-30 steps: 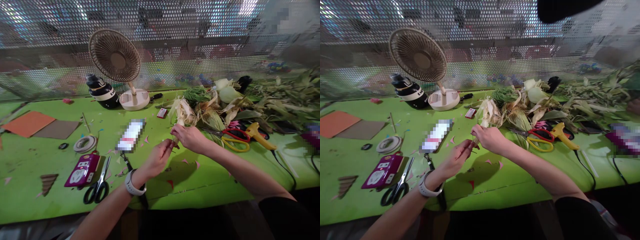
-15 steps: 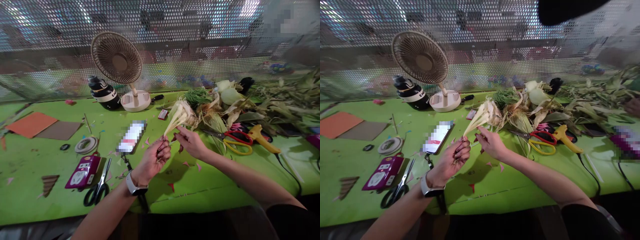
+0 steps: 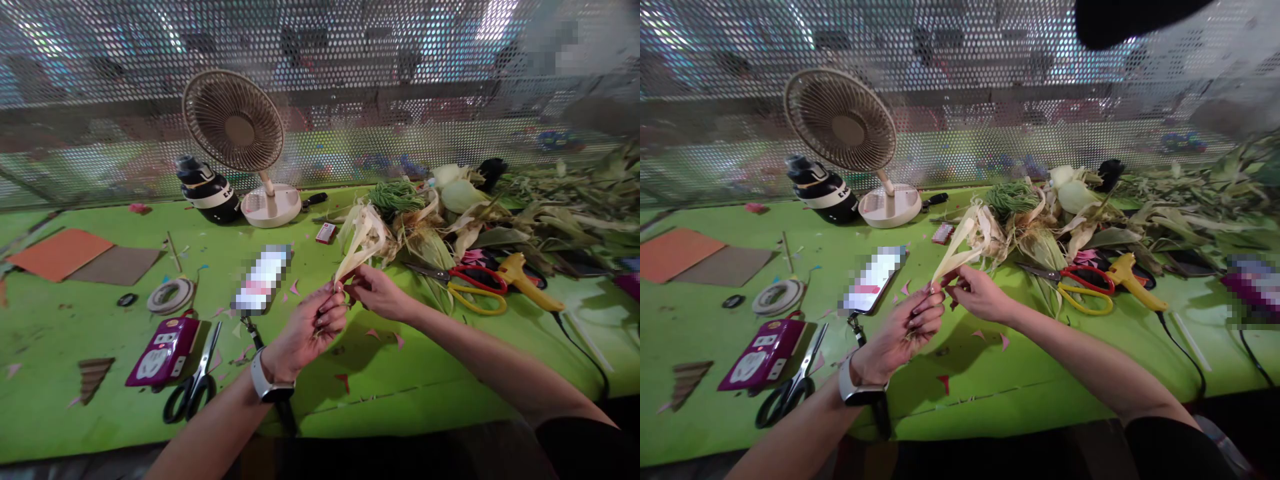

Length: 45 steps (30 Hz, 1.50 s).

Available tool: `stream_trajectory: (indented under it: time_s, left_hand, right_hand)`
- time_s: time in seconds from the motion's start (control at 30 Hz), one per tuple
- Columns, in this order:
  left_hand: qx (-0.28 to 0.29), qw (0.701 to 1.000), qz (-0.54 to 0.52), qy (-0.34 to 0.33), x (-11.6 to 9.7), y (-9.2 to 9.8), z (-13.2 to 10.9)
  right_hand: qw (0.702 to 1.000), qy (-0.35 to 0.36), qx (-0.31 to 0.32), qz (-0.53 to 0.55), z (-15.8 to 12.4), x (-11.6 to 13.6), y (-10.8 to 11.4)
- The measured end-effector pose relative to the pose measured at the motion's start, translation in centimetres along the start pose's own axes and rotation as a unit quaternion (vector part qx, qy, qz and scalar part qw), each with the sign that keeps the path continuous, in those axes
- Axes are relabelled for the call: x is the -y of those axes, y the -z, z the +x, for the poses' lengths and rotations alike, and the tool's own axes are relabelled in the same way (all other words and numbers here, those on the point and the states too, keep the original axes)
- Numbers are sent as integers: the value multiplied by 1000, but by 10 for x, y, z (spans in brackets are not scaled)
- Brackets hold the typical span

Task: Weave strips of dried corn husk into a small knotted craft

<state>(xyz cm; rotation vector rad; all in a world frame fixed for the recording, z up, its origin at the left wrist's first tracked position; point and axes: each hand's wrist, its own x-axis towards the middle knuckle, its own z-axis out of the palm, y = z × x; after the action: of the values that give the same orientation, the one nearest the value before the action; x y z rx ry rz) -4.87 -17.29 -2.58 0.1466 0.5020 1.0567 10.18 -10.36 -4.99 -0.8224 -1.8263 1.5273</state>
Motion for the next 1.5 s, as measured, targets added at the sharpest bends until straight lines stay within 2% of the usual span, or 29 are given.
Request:
stream_trajectory:
  time_s: [0.07, 0.17, 0.33, 0.47, 0.57, 0.67, 0.73, 0.93, 1.07, 1.13, 1.2, 1.27, 1.37, 1.5]
  left_hand:
    - [0, 1000, 7, 5, 1, -1, 0]
    - [-3, 1000, 16, 13, 3, -1, 0]
    - [4, 1000, 1, 27, -1, 0, -2]
    - [-8, 999, 27, 26, -4, -1, 0]
    - [-55, 991, 117, -39, -3, 2, 5]
    - [-102, 951, 265, -119, -2, 8, 11]
    - [-111, 918, 353, -143, -1, 11, 13]
    - [-127, 844, 491, -172, 1, 14, 14]
    - [-142, 789, 551, -231, 3, 12, 13]
    - [-149, 752, 577, -281, 3, 10, 11]
    - [-154, 723, 595, -317, 2, 9, 8]
    - [-145, 708, 616, -312, 2, 10, 6]
    - [-116, 714, 632, -278, 4, 17, 5]
    - [-92, 750, 603, -256, 8, 24, 6]
  right_hand:
    - [1000, -8, 25, 9, -1, 4, 3]
    - [998, 27, 59, 20, 0, 8, 5]
    - [993, 30, 110, 33, 5, 1, 7]
    - [998, 22, 54, 5, 6, -4, 7]
    - [992, 44, 14, -119, 4, -3, 7]
    - [954, 106, 27, -279, 1, 1, 6]
    - [932, 123, 36, -339, -1, 5, 7]
    - [911, 129, 36, -390, -9, 18, 8]
    - [887, 166, 81, -424, -13, 22, 4]
    - [894, 186, 93, -397, -13, 25, 4]
    - [922, 183, 82, -332, -12, 29, 7]
    - [954, 146, 61, -254, -11, 34, 10]
    - [981, 71, 42, -176, -9, 39, 14]
    - [985, 38, 13, -169, -9, 42, 15]
